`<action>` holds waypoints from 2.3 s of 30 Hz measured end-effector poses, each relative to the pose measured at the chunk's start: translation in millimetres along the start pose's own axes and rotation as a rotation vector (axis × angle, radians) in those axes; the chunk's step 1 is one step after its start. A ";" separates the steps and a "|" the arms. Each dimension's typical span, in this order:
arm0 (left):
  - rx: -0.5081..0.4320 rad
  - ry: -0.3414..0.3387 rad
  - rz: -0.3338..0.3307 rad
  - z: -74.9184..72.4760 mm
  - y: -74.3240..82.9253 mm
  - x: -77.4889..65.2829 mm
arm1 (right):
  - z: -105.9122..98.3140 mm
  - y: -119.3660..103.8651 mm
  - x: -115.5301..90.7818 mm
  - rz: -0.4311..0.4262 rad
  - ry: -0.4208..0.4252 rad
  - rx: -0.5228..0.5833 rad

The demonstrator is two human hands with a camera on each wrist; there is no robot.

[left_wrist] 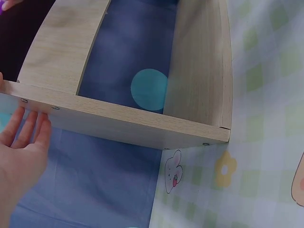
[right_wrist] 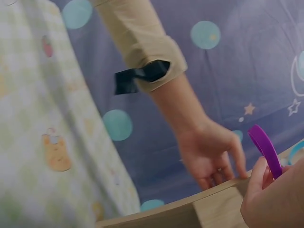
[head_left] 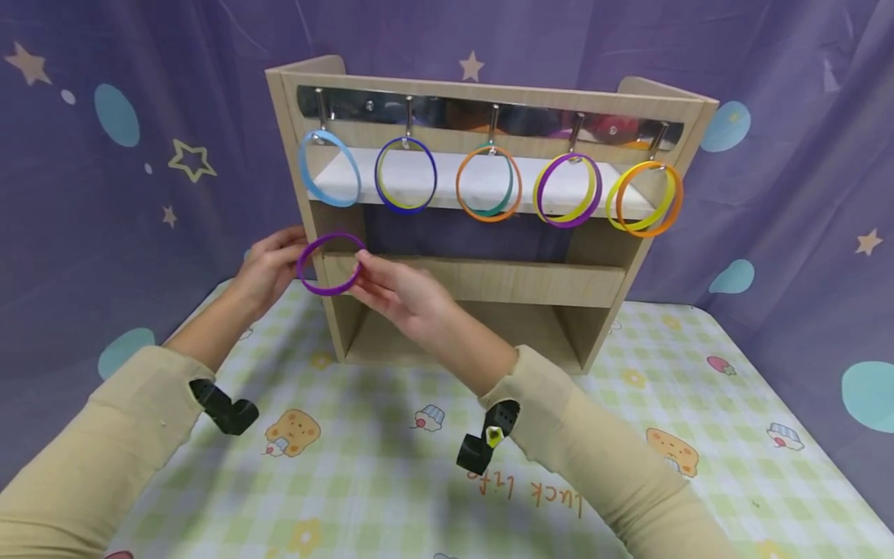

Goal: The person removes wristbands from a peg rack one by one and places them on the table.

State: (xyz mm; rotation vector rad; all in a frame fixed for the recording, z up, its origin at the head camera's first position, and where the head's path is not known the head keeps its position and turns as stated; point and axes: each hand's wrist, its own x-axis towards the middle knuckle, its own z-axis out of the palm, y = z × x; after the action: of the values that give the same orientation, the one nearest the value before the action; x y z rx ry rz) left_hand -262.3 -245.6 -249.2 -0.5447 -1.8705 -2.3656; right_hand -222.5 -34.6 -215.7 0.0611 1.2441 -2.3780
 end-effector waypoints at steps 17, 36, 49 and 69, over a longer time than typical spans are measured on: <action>0.076 -0.002 -0.021 0.7 0.8 1.1 | -32.2 44.4 6.3 0.073 0.031 -0.220; 0.100 -0.013 -0.058 -0.8 2.0 0.2 | -77.2 115.5 11.6 0.139 0.094 -0.502; 0.081 -0.014 -0.050 0.6 1.9 2.7 | -84.6 129.8 10.6 0.132 0.150 -0.541; 0.046 -0.006 -0.041 2.4 3.2 2.6 | -78.9 129.5 7.7 0.057 0.206 -0.610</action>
State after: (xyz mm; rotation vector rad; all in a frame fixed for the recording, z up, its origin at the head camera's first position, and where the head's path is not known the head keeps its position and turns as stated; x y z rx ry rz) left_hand -263.3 -243.7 -244.9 -0.5155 -1.9520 -2.3416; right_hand -189.2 -38.6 -363.9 0.1480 1.9820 -1.8848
